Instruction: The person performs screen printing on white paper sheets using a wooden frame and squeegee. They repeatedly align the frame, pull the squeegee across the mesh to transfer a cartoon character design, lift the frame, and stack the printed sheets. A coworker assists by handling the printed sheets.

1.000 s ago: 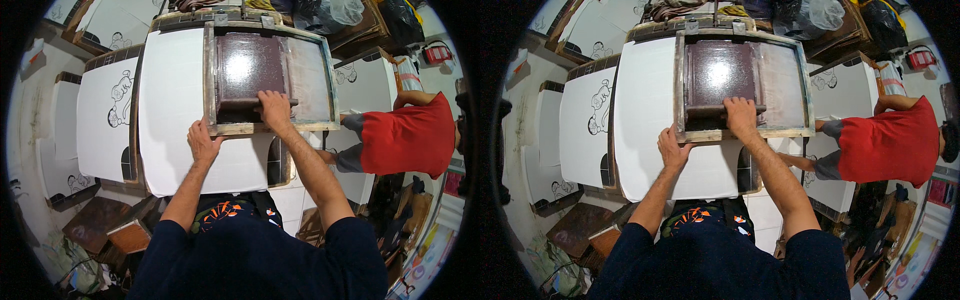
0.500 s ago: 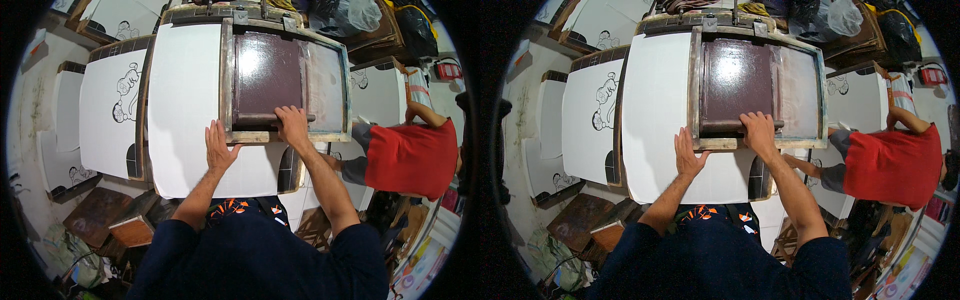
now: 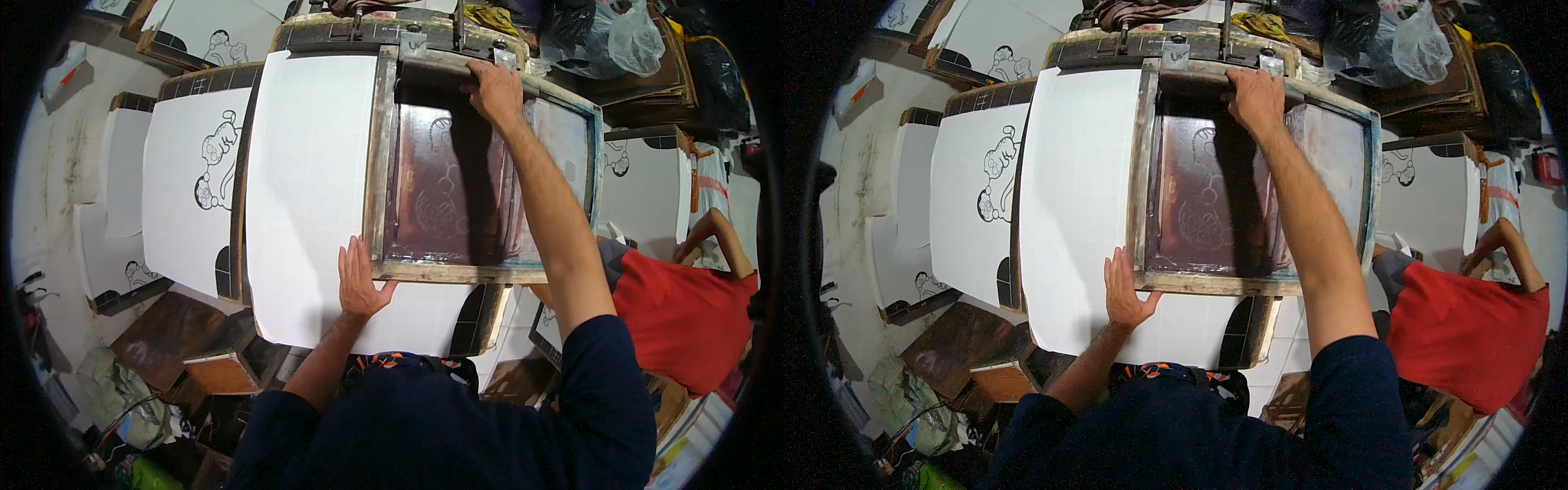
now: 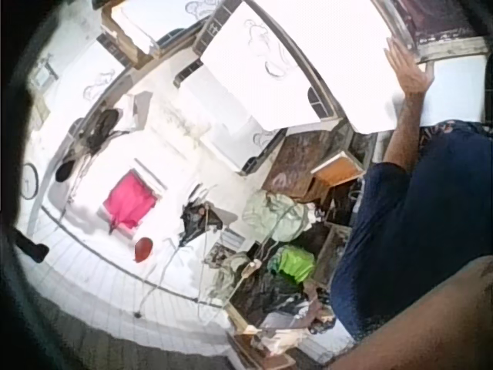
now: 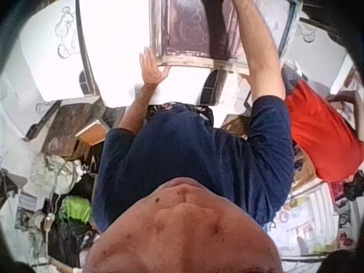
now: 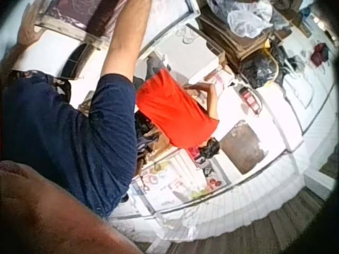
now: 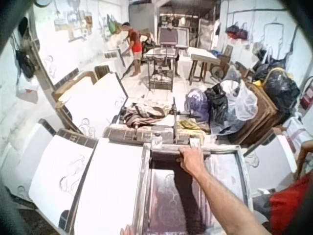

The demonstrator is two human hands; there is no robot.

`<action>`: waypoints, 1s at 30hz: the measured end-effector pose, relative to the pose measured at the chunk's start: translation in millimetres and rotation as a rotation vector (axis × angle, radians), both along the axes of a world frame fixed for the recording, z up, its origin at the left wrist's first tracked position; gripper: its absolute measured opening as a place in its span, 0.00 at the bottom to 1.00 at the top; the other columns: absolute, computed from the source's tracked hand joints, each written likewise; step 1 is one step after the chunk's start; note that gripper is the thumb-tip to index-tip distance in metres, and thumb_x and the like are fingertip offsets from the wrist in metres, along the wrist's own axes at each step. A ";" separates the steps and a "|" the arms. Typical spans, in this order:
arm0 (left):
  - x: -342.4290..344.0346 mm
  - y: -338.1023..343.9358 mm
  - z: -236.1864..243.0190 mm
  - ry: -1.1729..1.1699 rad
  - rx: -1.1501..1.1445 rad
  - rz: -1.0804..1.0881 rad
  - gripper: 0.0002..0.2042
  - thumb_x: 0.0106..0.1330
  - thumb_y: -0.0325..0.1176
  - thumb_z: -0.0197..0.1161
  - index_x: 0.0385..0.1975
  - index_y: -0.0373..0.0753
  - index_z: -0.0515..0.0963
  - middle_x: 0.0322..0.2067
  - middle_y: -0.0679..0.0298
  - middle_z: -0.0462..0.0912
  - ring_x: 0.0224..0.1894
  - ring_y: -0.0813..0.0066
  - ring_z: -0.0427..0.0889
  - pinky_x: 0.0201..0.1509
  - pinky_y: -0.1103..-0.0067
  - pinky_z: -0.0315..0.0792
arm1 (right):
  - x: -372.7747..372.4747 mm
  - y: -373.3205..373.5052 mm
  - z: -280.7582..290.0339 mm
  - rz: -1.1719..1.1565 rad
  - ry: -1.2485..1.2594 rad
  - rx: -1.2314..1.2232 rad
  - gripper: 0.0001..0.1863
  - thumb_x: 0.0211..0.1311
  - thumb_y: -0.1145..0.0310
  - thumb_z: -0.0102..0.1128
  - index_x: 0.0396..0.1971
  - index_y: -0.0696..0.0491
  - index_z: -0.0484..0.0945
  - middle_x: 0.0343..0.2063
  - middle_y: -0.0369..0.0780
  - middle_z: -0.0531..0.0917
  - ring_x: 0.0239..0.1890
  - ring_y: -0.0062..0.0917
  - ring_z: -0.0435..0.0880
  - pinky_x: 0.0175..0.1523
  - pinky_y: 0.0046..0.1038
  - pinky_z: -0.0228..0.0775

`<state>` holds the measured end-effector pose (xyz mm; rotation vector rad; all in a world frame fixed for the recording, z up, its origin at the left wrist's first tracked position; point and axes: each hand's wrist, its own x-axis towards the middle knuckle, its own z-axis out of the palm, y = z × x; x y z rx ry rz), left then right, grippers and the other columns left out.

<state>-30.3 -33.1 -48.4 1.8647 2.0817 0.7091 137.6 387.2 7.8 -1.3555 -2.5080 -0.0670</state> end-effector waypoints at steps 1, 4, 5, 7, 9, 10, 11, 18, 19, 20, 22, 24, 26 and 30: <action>-0.2 0.4 0.1 -0.012 -0.010 0.005 0.55 0.52 0.46 0.79 0.73 0.22 0.52 0.70 0.37 0.63 0.76 0.41 0.58 0.79 0.47 0.49 | -0.3 -15.4 -2.3 -0.032 -0.024 0.029 0.16 0.54 0.73 0.65 0.45 0.46 0.80 0.37 0.39 0.83 0.47 0.38 0.81 0.54 0.42 0.68; -0.2 2.0 0.9 0.008 0.011 -0.007 0.55 0.52 0.46 0.79 0.72 0.21 0.53 0.70 0.36 0.63 0.76 0.40 0.59 0.78 0.47 0.50 | 5.0 -81.7 -11.3 -0.072 0.065 0.172 0.13 0.56 0.76 0.61 0.41 0.46 0.81 0.37 0.37 0.80 0.46 0.37 0.78 0.55 0.40 0.67; -0.1 2.4 1.5 0.008 0.015 -0.008 0.55 0.52 0.46 0.79 0.72 0.21 0.53 0.70 0.36 0.63 0.76 0.40 0.59 0.78 0.46 0.50 | 8.4 -97.6 -9.9 -0.073 0.066 0.089 0.13 0.55 0.77 0.61 0.40 0.46 0.81 0.37 0.37 0.79 0.46 0.36 0.78 0.54 0.40 0.66; 0.3 2.9 3.0 0.011 0.006 -0.011 0.54 0.52 0.46 0.79 0.72 0.20 0.53 0.69 0.35 0.63 0.75 0.39 0.60 0.78 0.46 0.51 | 14.6 -104.9 -3.5 -0.045 0.066 0.033 0.13 0.54 0.76 0.63 0.40 0.46 0.81 0.37 0.36 0.80 0.46 0.35 0.78 0.53 0.40 0.66; 0.5 3.5 3.9 0.017 0.016 -0.014 0.54 0.52 0.45 0.79 0.72 0.20 0.53 0.69 0.35 0.63 0.75 0.39 0.60 0.78 0.46 0.51 | 16.1 -85.6 3.2 -0.010 0.086 0.066 0.13 0.53 0.76 0.64 0.39 0.46 0.80 0.37 0.36 0.80 0.45 0.35 0.79 0.52 0.40 0.66; 0.4 3.7 4.0 0.021 0.010 -0.012 0.54 0.51 0.45 0.79 0.72 0.20 0.53 0.69 0.34 0.64 0.75 0.38 0.60 0.78 0.46 0.51 | 13.9 -69.5 5.5 0.025 0.107 0.103 0.13 0.52 0.76 0.65 0.38 0.46 0.80 0.37 0.36 0.80 0.45 0.35 0.79 0.52 0.40 0.66; 0.3 3.9 4.1 0.012 0.021 -0.020 0.55 0.51 0.44 0.80 0.72 0.20 0.52 0.69 0.34 0.63 0.75 0.38 0.60 0.78 0.45 0.51 | 10.3 -55.6 5.2 -0.018 0.095 0.103 0.14 0.51 0.76 0.66 0.39 0.45 0.80 0.38 0.35 0.80 0.45 0.35 0.79 0.52 0.41 0.66; -0.8 2.6 0.8 0.009 0.034 -0.021 0.55 0.51 0.42 0.80 0.72 0.20 0.51 0.69 0.33 0.61 0.75 0.37 0.59 0.78 0.44 0.51 | -10.7 0.9 -7.9 -0.047 0.048 0.149 0.22 0.46 0.72 0.73 0.45 0.43 0.80 0.39 0.35 0.82 0.48 0.36 0.80 0.53 0.42 0.67; -0.6 1.3 0.6 0.008 0.025 -0.029 0.56 0.51 0.41 0.80 0.73 0.21 0.51 0.70 0.32 0.60 0.75 0.37 0.58 0.77 0.44 0.50 | -7.4 -6.7 -5.7 -0.042 0.033 0.162 0.24 0.46 0.72 0.73 0.46 0.43 0.79 0.40 0.35 0.82 0.49 0.36 0.80 0.53 0.42 0.68; -1.1 1.6 0.2 -0.008 0.029 -0.038 0.56 0.52 0.42 0.80 0.73 0.22 0.50 0.71 0.33 0.59 0.76 0.38 0.57 0.78 0.45 0.48 | -4.5 -15.1 -1.4 -0.037 0.022 0.124 0.24 0.47 0.71 0.74 0.47 0.43 0.80 0.41 0.36 0.82 0.50 0.35 0.80 0.53 0.42 0.68; -1.6 1.0 0.9 -0.011 0.007 -0.032 0.56 0.52 0.43 0.79 0.74 0.22 0.49 0.71 0.34 0.59 0.76 0.39 0.56 0.79 0.45 0.47 | 1.0 -52.7 5.3 -0.069 -0.042 0.001 0.24 0.47 0.71 0.74 0.47 0.43 0.80 0.42 0.36 0.82 0.51 0.36 0.80 0.54 0.42 0.68; -1.9 0.5 2.0 -0.017 -0.007 -0.031 0.56 0.52 0.44 0.79 0.74 0.22 0.49 0.71 0.34 0.58 0.77 0.40 0.55 0.79 0.46 0.46 | 10.9 -109.2 10.8 -0.072 -0.068 -0.047 0.24 0.46 0.72 0.74 0.47 0.44 0.80 0.44 0.36 0.82 0.52 0.36 0.80 0.54 0.42 0.68; -2.0 0.4 2.7 -0.013 -0.041 -0.019 0.56 0.53 0.45 0.79 0.74 0.23 0.48 0.71 0.35 0.58 0.77 0.40 0.55 0.79 0.46 0.46 | 16.5 -141.9 14.3 -0.049 -0.051 -0.053 0.24 0.46 0.72 0.74 0.46 0.44 0.80 0.45 0.36 0.83 0.52 0.35 0.80 0.53 0.42 0.68; -1.3 1.4 2.1 -0.027 -0.011 -0.017 0.56 0.54 0.45 0.79 0.74 0.23 0.48 0.71 0.34 0.58 0.76 0.39 0.56 0.79 0.45 0.46 | 16.8 -113.7 13.7 -0.012 -0.033 -0.123 0.24 0.44 0.73 0.74 0.45 0.44 0.81 0.44 0.36 0.83 0.51 0.35 0.80 0.53 0.42 0.68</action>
